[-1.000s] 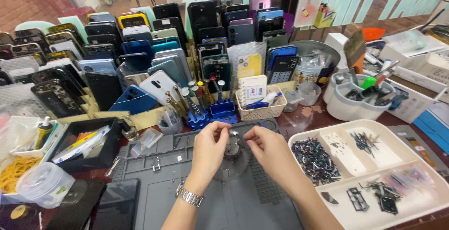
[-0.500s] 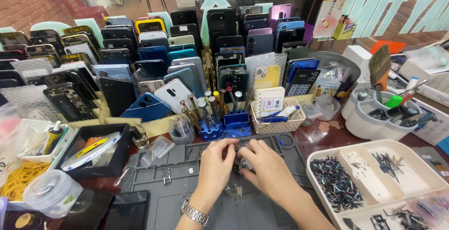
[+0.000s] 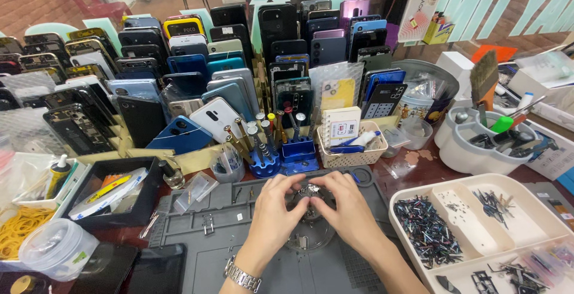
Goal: The person repeatedly picks up small electronic components from a tray and places them into a circular holder on the workbench. The person handles the components one at a time, rotating the holder occasionally to access different positions.
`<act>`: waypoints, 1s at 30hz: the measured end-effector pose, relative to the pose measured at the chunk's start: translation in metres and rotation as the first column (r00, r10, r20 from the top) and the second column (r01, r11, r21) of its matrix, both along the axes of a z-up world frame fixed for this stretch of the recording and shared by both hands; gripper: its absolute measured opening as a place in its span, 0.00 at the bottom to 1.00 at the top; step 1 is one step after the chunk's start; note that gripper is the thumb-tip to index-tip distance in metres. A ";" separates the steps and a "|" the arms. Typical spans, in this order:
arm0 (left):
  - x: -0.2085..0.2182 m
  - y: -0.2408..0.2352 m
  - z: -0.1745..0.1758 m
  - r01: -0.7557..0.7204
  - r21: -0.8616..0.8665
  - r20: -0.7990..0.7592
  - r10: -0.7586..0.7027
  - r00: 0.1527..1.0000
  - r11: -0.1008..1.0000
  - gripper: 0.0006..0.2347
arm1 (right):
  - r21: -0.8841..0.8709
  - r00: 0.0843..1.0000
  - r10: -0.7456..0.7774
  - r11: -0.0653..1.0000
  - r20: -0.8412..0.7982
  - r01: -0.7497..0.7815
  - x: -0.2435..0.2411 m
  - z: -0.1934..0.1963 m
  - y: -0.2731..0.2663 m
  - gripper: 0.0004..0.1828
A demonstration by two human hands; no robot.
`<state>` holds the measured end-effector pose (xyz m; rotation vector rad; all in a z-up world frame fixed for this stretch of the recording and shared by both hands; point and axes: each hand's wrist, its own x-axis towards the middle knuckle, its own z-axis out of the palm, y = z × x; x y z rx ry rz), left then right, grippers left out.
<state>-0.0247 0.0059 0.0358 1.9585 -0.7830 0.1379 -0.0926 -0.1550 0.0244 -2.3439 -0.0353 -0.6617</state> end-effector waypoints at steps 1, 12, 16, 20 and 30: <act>0.000 0.002 0.001 0.016 0.005 -0.032 -0.016 0.999 1.000 0.16 | 0.041 0.999 0.010 0.999 -0.043 -0.008 0.000 0.001 0.000 0.17; 0.012 0.015 0.002 0.134 0.076 -0.277 -0.108 0.955 0.988 0.12 | 0.383 0.939 0.153 0.923 -0.307 -0.026 -0.002 0.008 -0.010 0.22; 0.013 0.017 0.001 0.153 0.040 -0.293 -0.135 0.946 0.987 0.12 | 0.389 0.955 0.223 0.912 -0.198 -0.132 0.000 0.009 -0.012 0.19; 0.013 0.018 0.002 0.145 0.066 -0.269 -0.122 0.955 0.987 0.12 | 0.314 0.960 0.176 0.944 -0.216 -0.102 -0.004 0.014 -0.010 0.15; 0.012 0.017 0.003 0.153 0.070 -0.230 -0.134 0.964 0.986 0.12 | 0.209 0.983 0.146 0.970 -0.109 -0.121 -0.005 0.012 -0.005 0.12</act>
